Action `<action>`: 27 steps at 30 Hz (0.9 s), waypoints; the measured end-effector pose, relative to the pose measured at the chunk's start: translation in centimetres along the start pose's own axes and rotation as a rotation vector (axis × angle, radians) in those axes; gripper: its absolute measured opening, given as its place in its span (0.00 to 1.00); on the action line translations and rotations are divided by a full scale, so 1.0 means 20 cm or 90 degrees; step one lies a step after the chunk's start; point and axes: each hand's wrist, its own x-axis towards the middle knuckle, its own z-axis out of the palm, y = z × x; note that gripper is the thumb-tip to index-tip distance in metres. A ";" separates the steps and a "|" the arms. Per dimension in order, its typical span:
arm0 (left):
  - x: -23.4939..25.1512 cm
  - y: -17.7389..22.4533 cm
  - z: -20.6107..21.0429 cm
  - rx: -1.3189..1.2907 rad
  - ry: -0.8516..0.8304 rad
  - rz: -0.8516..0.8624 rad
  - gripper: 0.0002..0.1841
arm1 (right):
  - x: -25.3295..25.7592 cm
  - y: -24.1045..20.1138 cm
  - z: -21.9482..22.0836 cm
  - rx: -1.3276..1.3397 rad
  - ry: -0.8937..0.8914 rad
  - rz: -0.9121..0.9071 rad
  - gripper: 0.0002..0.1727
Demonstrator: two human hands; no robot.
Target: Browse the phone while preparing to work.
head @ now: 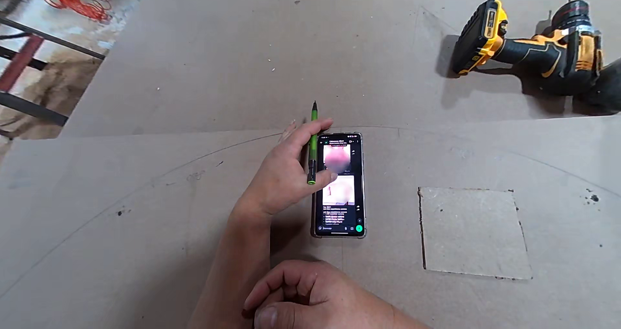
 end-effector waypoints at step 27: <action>0.00 0.00 0.01 -0.082 0.034 -0.018 0.35 | 0.00 -0.01 0.00 0.002 -0.002 0.004 0.16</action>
